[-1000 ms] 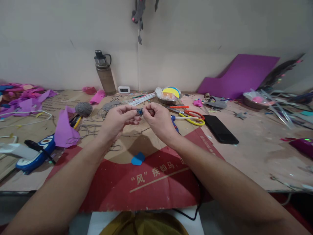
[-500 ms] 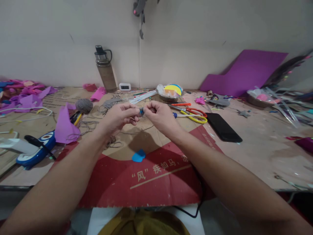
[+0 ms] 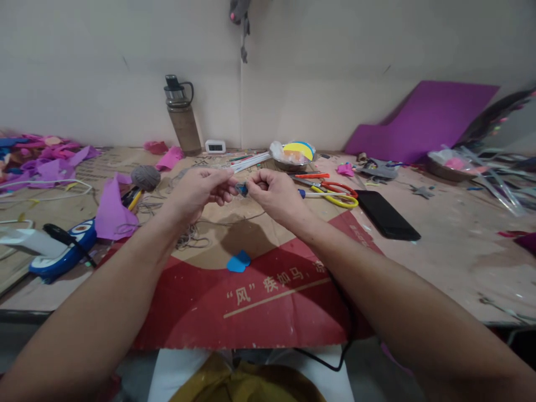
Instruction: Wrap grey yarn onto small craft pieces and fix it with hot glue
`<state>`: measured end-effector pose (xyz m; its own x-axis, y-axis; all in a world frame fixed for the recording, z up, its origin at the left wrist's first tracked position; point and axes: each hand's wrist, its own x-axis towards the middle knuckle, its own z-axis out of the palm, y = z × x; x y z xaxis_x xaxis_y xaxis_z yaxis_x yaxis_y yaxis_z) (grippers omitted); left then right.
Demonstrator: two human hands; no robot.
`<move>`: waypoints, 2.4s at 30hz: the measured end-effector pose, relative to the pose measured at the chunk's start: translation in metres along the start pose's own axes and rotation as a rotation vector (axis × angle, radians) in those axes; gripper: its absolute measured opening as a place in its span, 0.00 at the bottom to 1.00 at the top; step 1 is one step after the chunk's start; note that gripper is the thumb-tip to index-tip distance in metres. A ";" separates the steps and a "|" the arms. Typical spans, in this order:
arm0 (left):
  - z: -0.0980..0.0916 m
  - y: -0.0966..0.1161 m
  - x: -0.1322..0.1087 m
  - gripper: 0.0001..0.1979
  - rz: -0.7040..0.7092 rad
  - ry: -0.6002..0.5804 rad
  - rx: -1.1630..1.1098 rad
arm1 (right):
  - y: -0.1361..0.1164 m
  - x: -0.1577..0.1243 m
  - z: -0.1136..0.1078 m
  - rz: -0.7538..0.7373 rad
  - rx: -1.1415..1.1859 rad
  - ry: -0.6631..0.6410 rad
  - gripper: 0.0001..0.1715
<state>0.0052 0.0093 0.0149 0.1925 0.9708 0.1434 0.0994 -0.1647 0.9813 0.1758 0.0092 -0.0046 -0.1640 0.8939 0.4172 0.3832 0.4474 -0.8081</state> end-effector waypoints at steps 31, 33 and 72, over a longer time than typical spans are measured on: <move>-0.002 -0.003 0.001 0.10 0.027 -0.067 0.103 | -0.002 0.000 -0.005 0.032 0.049 -0.112 0.11; -0.004 -0.003 0.001 0.11 0.011 -0.077 0.105 | -0.003 0.000 -0.005 0.019 0.030 -0.112 0.11; 0.000 -0.016 0.008 0.06 0.234 0.314 0.081 | -0.007 -0.023 0.020 -0.254 -0.295 -0.127 0.10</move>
<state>0.0054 0.0199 -0.0001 -0.0875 0.9093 0.4068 0.1669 -0.3892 0.9059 0.1586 -0.0138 -0.0164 -0.3910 0.7604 0.5185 0.5569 0.6440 -0.5245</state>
